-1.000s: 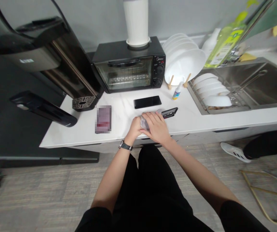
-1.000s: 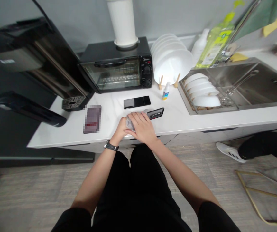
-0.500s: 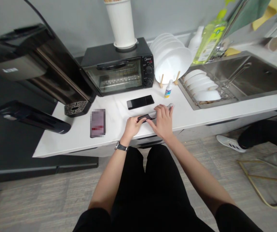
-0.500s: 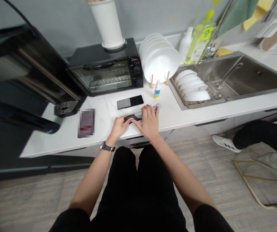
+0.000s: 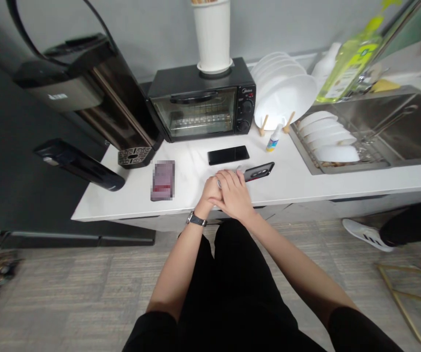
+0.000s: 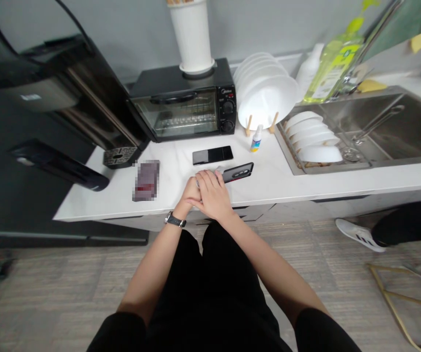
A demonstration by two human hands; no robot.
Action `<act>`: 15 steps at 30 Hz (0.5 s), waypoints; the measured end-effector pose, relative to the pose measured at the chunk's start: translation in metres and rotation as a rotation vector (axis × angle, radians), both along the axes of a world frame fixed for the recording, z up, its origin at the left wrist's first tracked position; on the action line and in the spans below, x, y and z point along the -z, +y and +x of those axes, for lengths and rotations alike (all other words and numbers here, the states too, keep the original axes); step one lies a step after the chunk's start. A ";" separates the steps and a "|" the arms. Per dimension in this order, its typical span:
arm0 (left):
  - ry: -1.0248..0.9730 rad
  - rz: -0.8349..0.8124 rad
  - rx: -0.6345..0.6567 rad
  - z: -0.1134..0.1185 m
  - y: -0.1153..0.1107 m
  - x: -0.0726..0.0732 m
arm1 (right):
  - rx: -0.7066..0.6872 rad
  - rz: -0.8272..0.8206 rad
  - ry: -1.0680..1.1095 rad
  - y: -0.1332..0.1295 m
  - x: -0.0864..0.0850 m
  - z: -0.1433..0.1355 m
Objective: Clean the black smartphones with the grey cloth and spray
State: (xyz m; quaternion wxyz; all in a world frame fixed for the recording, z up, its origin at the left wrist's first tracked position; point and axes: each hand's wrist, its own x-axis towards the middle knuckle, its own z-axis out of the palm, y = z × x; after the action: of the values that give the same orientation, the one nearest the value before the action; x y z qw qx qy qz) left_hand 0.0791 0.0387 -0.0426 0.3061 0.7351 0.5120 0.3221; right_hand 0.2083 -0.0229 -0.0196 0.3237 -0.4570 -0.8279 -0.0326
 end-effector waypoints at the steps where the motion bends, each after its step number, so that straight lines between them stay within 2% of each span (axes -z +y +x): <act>1: -0.004 -0.002 0.007 -0.001 0.000 -0.001 | -0.009 0.005 -0.019 0.000 0.000 0.003; 4: -0.026 -0.001 0.026 -0.003 -0.003 -0.003 | -0.032 0.027 -0.081 0.003 -0.002 0.015; 6: -0.045 0.005 0.042 -0.004 -0.005 -0.004 | 0.003 0.048 -0.098 0.008 -0.004 0.031; 12: -0.083 0.024 0.048 -0.001 -0.007 -0.005 | 0.267 0.043 -0.073 0.019 -0.005 0.096; 15: -0.089 0.027 0.047 0.000 -0.006 -0.004 | 0.354 0.054 -0.004 0.014 -0.001 0.106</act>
State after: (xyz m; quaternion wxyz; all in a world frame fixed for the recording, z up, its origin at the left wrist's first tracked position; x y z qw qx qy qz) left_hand 0.0790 0.0327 -0.0383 0.3261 0.7360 0.4759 0.3541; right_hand 0.3147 -0.0085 -0.0183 0.3236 -0.5867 -0.7338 -0.1122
